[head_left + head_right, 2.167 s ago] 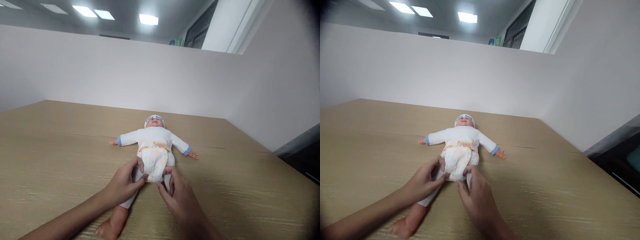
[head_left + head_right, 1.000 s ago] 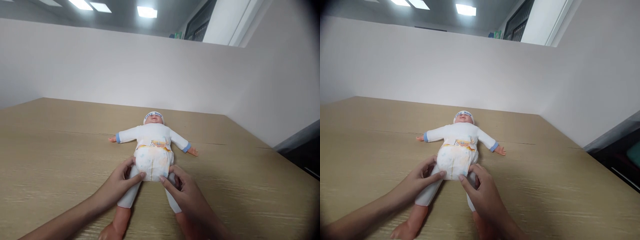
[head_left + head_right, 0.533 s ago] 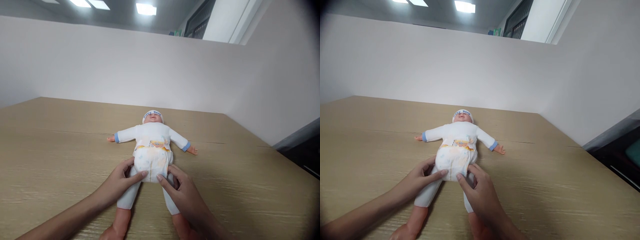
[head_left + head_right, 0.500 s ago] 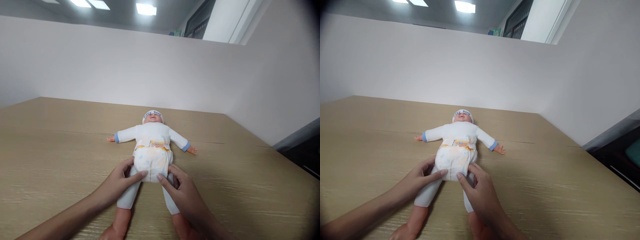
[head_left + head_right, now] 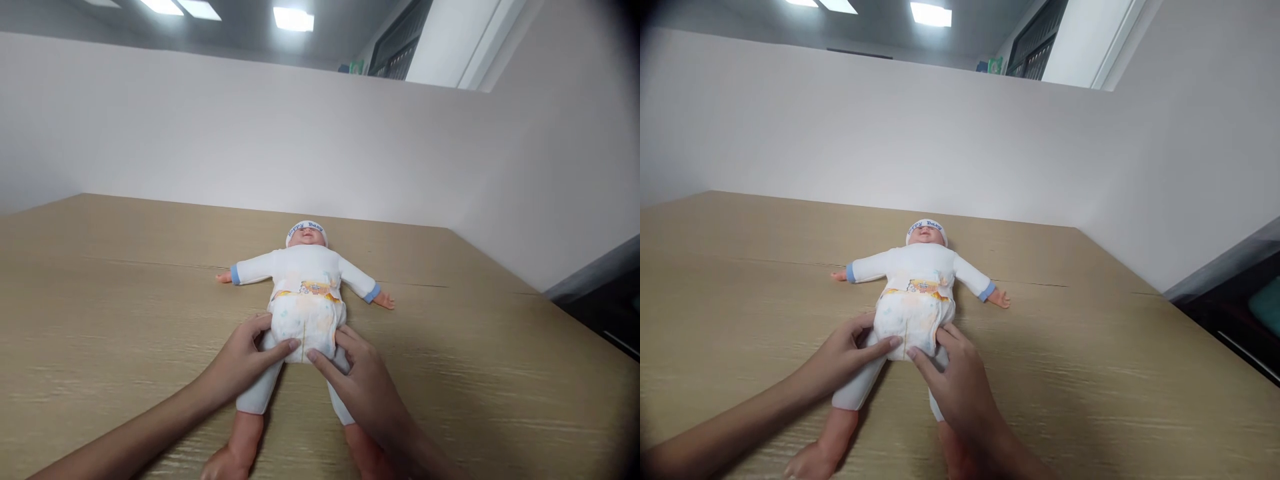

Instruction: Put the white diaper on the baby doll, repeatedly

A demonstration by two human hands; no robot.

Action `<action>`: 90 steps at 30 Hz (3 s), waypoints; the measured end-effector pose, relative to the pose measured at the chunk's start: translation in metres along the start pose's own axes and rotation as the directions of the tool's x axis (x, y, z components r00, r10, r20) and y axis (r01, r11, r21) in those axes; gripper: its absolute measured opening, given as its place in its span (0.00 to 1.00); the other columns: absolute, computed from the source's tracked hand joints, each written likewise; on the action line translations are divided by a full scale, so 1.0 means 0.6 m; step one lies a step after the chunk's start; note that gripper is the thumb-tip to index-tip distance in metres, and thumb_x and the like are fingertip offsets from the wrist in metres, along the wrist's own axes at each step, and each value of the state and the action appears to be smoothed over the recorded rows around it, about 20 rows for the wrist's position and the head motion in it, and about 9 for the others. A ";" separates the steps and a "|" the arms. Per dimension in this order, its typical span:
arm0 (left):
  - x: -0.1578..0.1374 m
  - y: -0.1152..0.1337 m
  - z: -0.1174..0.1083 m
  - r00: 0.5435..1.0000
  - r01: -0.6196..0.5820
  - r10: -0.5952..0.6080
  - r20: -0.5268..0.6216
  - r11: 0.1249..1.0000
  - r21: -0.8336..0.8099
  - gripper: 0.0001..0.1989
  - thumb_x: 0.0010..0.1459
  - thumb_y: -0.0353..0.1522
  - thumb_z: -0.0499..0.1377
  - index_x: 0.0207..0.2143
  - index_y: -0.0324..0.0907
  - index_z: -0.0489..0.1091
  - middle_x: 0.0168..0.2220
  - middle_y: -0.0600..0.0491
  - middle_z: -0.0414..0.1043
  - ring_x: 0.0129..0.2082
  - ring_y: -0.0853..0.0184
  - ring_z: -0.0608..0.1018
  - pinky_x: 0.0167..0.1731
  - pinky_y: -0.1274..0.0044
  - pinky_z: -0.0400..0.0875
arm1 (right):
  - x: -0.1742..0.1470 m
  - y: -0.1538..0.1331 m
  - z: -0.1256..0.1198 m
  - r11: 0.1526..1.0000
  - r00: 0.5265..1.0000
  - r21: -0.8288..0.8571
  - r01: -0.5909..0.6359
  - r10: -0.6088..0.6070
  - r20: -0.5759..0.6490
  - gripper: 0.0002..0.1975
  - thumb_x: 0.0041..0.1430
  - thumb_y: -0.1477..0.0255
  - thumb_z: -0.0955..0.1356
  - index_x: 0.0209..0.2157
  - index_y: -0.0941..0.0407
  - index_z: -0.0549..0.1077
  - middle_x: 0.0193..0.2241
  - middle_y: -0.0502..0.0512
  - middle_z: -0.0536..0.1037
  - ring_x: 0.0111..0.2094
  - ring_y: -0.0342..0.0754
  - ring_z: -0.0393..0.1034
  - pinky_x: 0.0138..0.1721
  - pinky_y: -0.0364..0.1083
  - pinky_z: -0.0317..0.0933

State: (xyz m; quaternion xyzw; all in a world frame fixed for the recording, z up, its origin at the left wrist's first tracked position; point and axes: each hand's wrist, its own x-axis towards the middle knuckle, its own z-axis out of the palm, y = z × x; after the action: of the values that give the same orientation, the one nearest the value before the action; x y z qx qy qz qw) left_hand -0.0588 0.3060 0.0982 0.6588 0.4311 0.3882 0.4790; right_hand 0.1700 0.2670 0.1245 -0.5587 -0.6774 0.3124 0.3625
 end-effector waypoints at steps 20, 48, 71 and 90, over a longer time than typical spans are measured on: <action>0.003 0.002 -0.007 0.983 0.182 -0.145 0.114 0.862 -0.473 0.30 0.60 0.50 0.71 0.56 0.41 0.79 0.57 0.43 0.82 0.54 0.52 0.82 0.60 0.62 0.74 | -0.005 0.014 -0.020 0.993 0.991 0.010 -0.119 0.119 -0.055 0.21 0.68 0.49 0.70 0.34 0.53 0.74 0.28 0.47 0.66 0.30 0.47 0.58 0.31 0.47 0.56; 0.193 -0.077 -0.088 0.905 -0.007 0.376 -0.201 0.486 0.874 0.24 0.66 0.34 0.60 0.62 0.39 0.65 0.61 0.37 0.73 0.61 0.46 0.71 0.60 0.60 0.62 | 0.204 0.153 -0.072 0.593 0.897 -0.800 0.092 -0.398 -0.192 0.25 0.70 0.67 0.65 0.65 0.62 0.67 0.62 0.71 0.75 0.60 0.66 0.67 0.60 0.58 0.58; 0.167 -0.050 -0.065 0.956 0.198 0.133 -0.262 0.370 0.908 0.15 0.64 0.36 0.59 0.50 0.36 0.71 0.49 0.33 0.80 0.52 0.43 0.78 0.53 0.59 0.64 | 0.196 0.121 -0.047 0.554 0.973 -0.828 -0.086 -0.131 -0.189 0.10 0.70 0.71 0.69 0.50 0.58 0.70 0.44 0.64 0.83 0.44 0.56 0.76 0.38 0.48 0.53; -0.449 0.001 0.079 0.995 0.102 -0.089 -0.052 0.791 0.603 0.32 0.56 0.47 0.66 0.61 0.48 0.74 0.52 0.42 0.83 0.51 0.42 0.84 0.49 0.60 0.79 | -0.184 -0.045 -0.114 0.859 0.903 -0.367 0.356 -0.215 0.372 0.10 0.67 0.75 0.65 0.46 0.51 0.76 0.45 0.51 0.84 0.44 0.49 0.78 0.44 0.44 0.63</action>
State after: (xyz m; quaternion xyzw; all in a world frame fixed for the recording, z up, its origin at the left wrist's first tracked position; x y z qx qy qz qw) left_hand -0.1029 0.0384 0.0606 0.7506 0.5701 0.2123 0.2579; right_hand 0.2257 0.1550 0.1685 -0.4584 -0.8545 0.1845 0.1601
